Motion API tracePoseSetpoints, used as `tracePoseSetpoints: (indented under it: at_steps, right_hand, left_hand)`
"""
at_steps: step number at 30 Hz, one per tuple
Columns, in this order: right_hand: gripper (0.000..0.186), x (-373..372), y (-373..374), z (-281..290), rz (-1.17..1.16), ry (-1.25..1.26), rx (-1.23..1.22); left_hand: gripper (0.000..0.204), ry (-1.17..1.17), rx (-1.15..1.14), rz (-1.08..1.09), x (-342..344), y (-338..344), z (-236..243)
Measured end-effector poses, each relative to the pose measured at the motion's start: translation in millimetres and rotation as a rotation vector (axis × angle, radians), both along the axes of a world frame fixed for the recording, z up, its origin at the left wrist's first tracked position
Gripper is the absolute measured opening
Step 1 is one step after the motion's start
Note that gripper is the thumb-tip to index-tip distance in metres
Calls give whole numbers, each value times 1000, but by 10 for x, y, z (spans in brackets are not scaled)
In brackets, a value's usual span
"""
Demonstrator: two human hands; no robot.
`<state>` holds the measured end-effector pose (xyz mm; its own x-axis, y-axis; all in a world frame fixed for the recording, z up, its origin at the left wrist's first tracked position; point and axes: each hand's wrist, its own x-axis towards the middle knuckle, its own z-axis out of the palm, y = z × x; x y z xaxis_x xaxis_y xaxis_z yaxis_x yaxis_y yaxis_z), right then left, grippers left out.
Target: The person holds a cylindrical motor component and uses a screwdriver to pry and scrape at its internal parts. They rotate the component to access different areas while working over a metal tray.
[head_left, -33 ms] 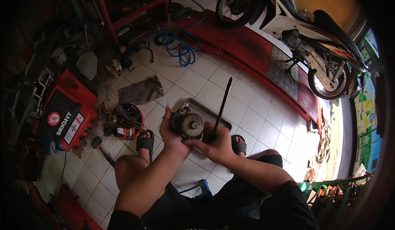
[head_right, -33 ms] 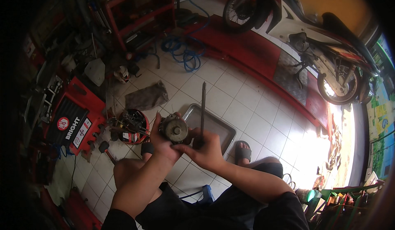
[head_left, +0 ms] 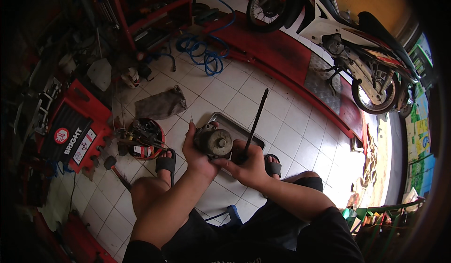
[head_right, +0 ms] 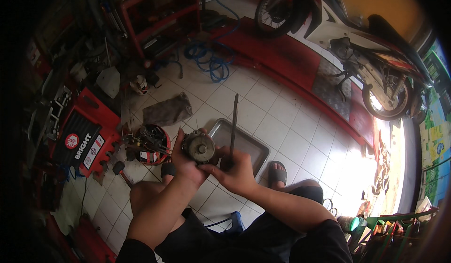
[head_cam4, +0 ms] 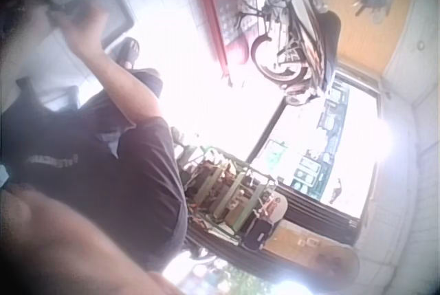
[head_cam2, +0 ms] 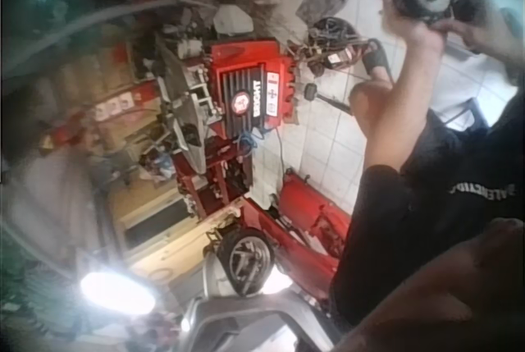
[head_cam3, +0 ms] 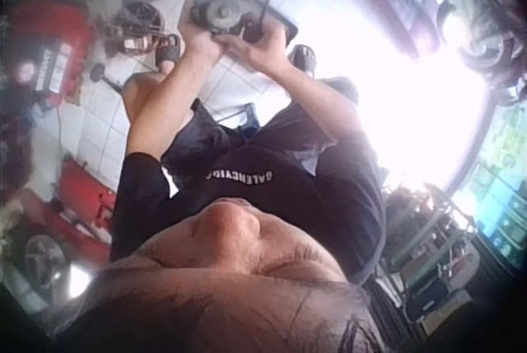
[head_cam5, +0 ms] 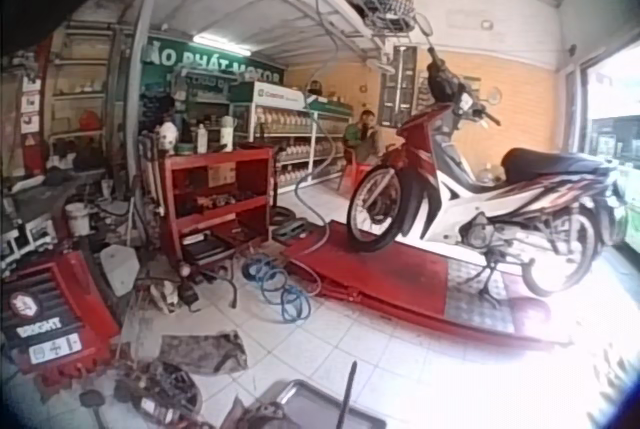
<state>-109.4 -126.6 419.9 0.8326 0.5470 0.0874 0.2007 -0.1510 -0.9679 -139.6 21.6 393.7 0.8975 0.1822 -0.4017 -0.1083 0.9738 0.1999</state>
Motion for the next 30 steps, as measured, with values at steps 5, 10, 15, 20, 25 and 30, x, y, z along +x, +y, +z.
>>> tracePoseSetpoints:
  at_steps: [5,10,15,20,25,30]
  right_hand:
    - [27,19,12,-51,19,-87,82]
    - [26,-4,-1,7,-1,-25,6]
    - [26,-8,-29,45,5,27,-39]
    - [26,-5,0,-36,-9,-34,10]
    - [25,-16,-21,65,13,-21,-55]
    - [24,-46,1,35,-6,-42,9]
  left_hand:
    - [64,35,-12,11,19,-14,47]
    - [63,29,-1,0,11,-23,47]
    - [62,68,3,43,34,-8,46]
    - [62,59,37,47,39,-18,-9]
    - [60,68,74,46,23,-18,47]
    - [60,84,84,90,33,-41,113]
